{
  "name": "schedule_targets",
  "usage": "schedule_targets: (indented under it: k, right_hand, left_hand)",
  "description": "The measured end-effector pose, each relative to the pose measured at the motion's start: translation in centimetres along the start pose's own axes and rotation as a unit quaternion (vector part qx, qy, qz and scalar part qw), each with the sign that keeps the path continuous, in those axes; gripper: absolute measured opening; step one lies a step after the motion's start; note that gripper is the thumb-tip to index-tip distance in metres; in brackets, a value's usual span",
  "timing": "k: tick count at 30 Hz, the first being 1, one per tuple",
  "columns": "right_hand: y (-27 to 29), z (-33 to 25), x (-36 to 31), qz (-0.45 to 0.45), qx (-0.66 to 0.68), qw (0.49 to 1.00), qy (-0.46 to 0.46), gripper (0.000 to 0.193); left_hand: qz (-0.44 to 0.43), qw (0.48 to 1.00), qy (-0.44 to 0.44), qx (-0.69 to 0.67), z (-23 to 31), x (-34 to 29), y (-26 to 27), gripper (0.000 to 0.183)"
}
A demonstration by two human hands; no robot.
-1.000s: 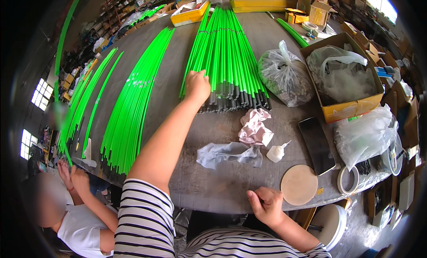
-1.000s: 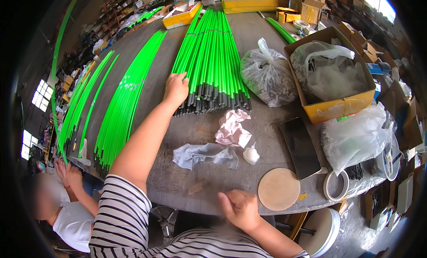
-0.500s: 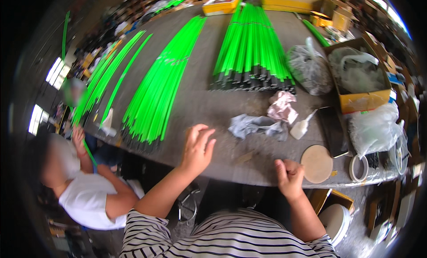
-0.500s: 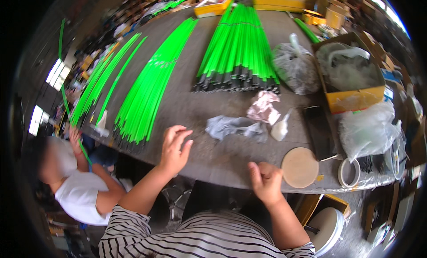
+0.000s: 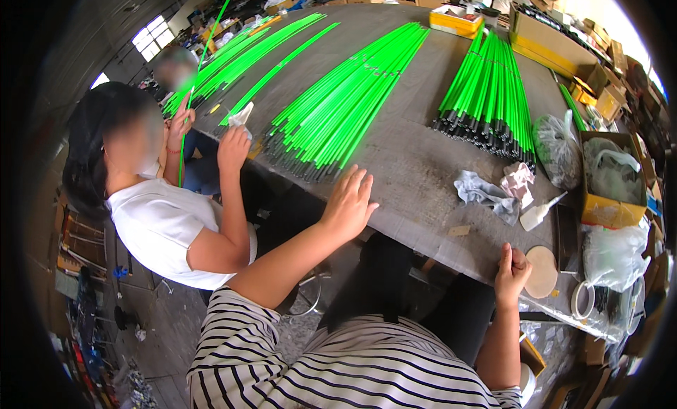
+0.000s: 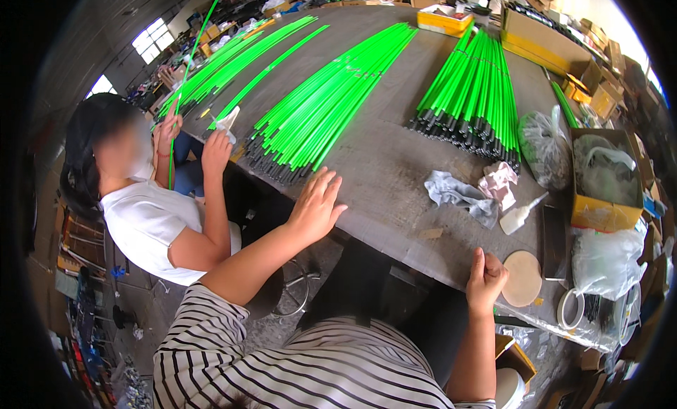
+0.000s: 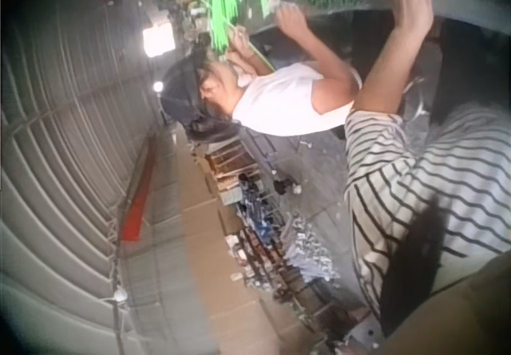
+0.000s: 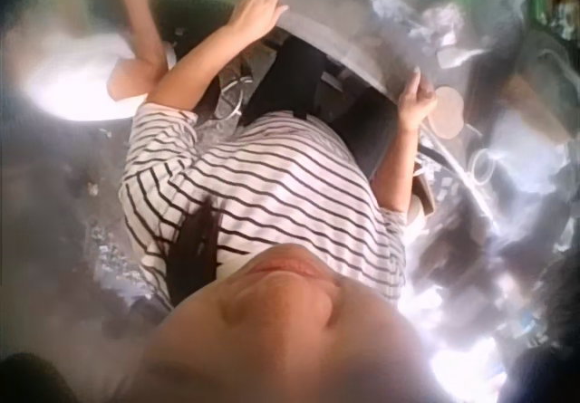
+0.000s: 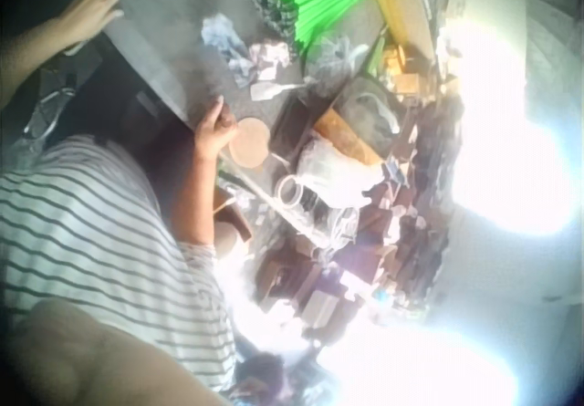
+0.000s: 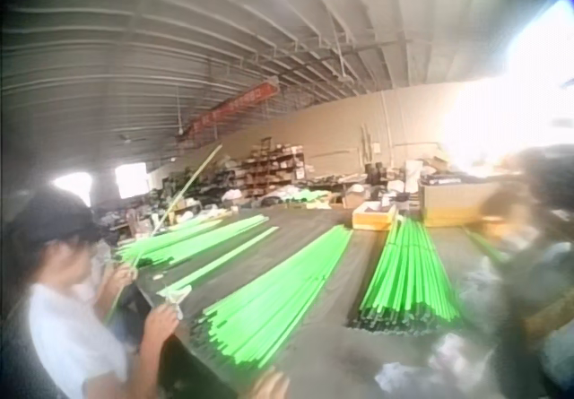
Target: The person applies adhesive from a bottle onto green rods and then uses a small cloth to wipe the adhesive along the rod surface before placing them back on the table.
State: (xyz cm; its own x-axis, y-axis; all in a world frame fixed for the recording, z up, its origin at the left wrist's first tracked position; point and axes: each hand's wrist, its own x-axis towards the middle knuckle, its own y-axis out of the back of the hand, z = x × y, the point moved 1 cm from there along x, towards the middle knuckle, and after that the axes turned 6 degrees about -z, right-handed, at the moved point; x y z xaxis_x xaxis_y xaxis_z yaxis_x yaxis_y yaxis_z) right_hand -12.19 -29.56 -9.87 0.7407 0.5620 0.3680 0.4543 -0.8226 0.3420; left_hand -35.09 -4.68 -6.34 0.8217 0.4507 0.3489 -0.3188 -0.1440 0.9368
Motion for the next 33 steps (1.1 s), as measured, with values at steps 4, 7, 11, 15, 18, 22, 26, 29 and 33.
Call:
schedule_targets:
  k: [4, 7, 11, 15, 18, 22, 26, 29, 33]
  right_hand:
    - [-0.7, -0.7, 0.3, 0.017, 0.009, 1.0, -0.004, 0.041]
    - [-4.0, -3.5, 1.0, -0.038, 0.099, 0.993, -0.058, 0.037]
    - [-10.9, -8.4, 3.0, -0.239, 0.141, 0.956, -0.094, 0.022]
    - [-19.8, -9.0, 6.1, -0.375, 0.227, 0.884, -0.163, 0.033]
    - [-24.7, -9.4, 8.6, -0.387, 0.279, 0.842, -0.251, 0.039]
    - [-28.2, -10.0, 11.2, -0.396, 0.286, 0.822, -0.293, 0.04]
    - [-30.5, -10.5, 11.9, -0.385, 0.296, 0.819, -0.307, 0.04]
    - [-31.6, -10.4, 12.5, -0.356, 0.293, 0.832, -0.308, 0.038]
    - [-32.7, -10.7, 12.9, -0.344, 0.3, 0.826, -0.331, 0.037]
  left_hand:
    - [0.003, 0.995, 0.102, 0.021, -5.7, 2.8, 0.4, 0.052]
    - [0.008, 0.977, 0.212, 0.021, -14.1, 5.4, -1.8, 0.059]
    - [-0.069, 0.938, 0.339, 0.039, -22.5, 9.1, -1.5, 0.065]
    - [-0.059, 0.907, 0.415, 0.028, -29.8, 9.8, -3.5, 0.073]
    - [-0.089, 0.874, 0.477, -0.015, -32.9, 10.1, -4.6, 0.077]
    - [-0.142, 0.889, 0.436, 0.001, -32.1, 11.3, -3.6, 0.091]
    - [-0.184, 0.884, 0.428, -0.027, -32.2, 11.6, -3.3, 0.092]
    - [-0.214, 0.892, 0.394, -0.044, -30.1, 12.1, -1.9, 0.094]
    - [-0.29, 0.874, 0.359, -0.153, -27.6, 12.4, -0.1, 0.094]
